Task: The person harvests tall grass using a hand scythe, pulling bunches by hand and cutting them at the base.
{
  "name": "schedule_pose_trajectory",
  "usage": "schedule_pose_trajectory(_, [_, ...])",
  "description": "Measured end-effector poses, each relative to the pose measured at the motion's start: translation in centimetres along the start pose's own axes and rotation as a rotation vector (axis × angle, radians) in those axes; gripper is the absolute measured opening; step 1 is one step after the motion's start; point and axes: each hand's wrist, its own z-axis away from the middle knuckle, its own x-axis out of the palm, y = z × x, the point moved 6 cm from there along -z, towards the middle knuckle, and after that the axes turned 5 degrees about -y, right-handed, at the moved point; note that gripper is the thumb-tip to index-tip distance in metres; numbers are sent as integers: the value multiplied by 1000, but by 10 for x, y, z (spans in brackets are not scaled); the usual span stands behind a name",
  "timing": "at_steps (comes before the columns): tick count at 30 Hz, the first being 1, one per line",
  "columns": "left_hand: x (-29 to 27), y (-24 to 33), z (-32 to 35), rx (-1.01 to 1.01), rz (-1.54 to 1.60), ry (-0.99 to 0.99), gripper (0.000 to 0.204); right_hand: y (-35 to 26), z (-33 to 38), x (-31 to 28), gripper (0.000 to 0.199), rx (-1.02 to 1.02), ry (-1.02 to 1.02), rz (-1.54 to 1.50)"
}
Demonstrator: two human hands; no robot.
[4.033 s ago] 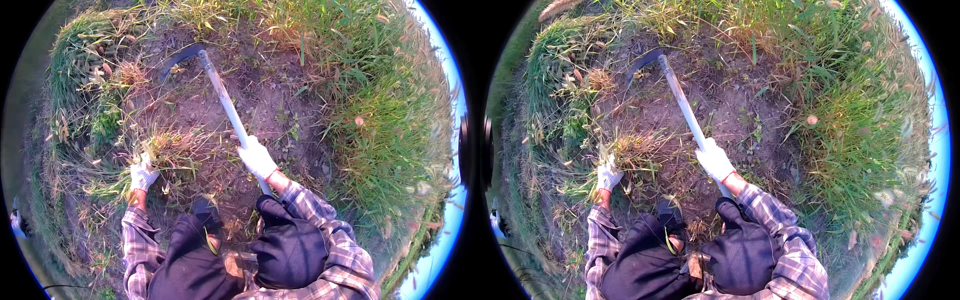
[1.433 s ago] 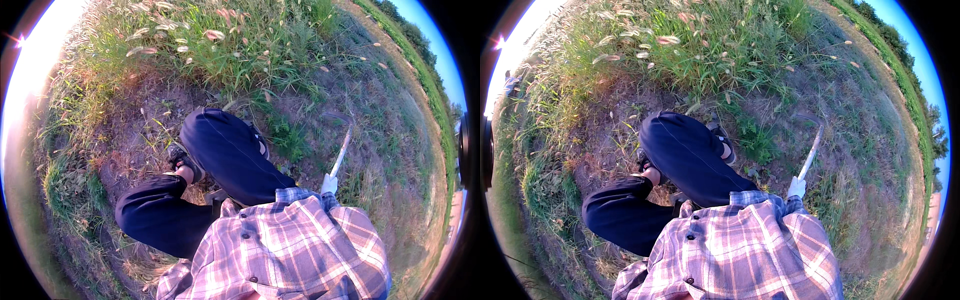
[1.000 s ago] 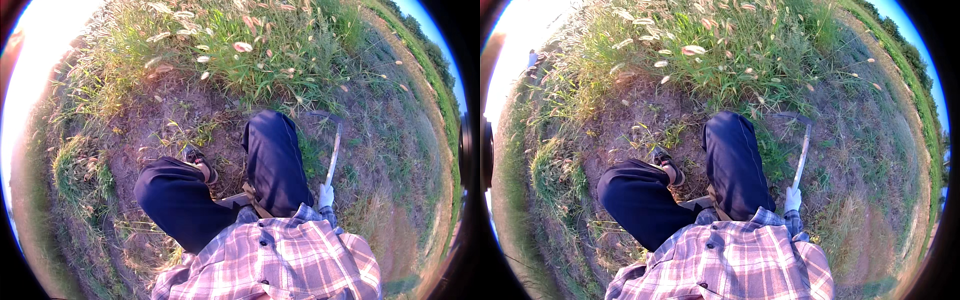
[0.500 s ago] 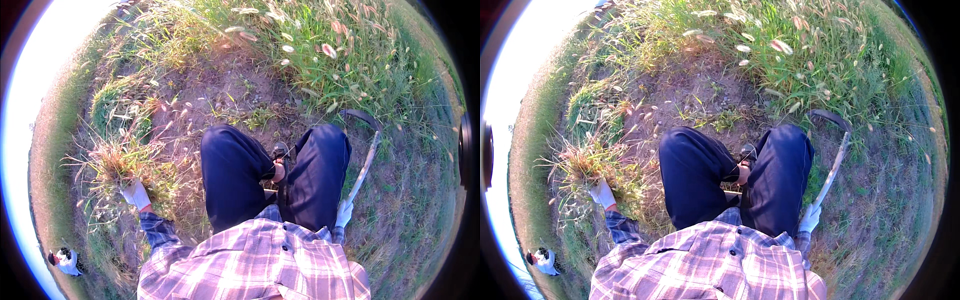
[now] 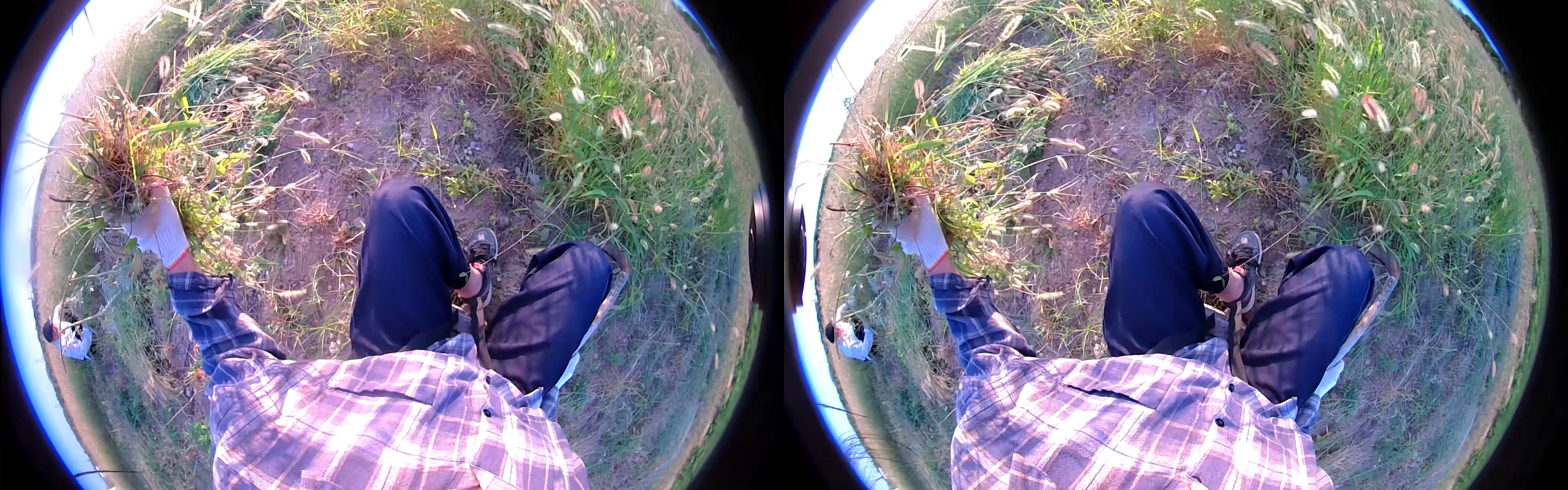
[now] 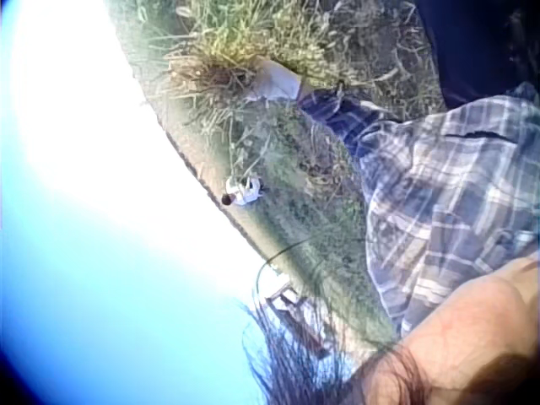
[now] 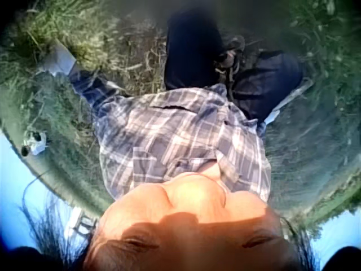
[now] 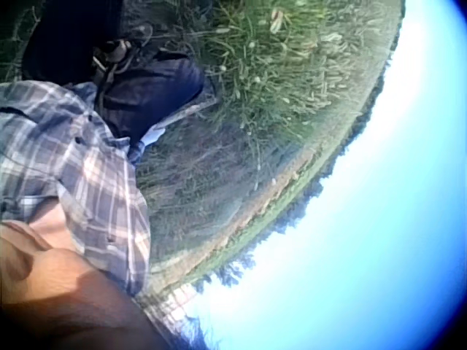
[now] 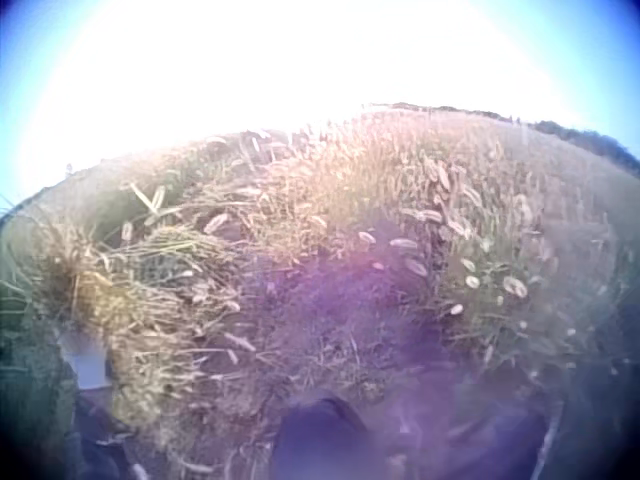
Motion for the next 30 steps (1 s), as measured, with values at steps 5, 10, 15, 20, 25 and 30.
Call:
schedule_pose_trajectory(5, [-33, -81, -38, 80, -59, 73, 73, 19, 3, 25, 52, 34, -92, 36])
schedule_pose_trajectory(10, [15, -170, -3, 99, -177, -100, 79, 41, -54, 57, 52, -18, -94, 46])
schedule_pose_trajectory(15, [45, -215, 84, 53, -358, -314, 86, -97, 5, 77, 48, 48, -184, -148])
schedule_pose_trajectory(20, [176, -249, 263, 391, -475, -588, 91, -68, -4, 34, 36, 128, -21, -354])
schedule_pose_trajectory(25, [272, -302, 345, 794, -569, -977, 55, -87, 18, 47, 27, 200, -125, -694])
schedule_pose_trajectory(30, [293, -313, 336, 1019, -322, -960, 57, -104, 28, 28, 28, 238, -88, -638])
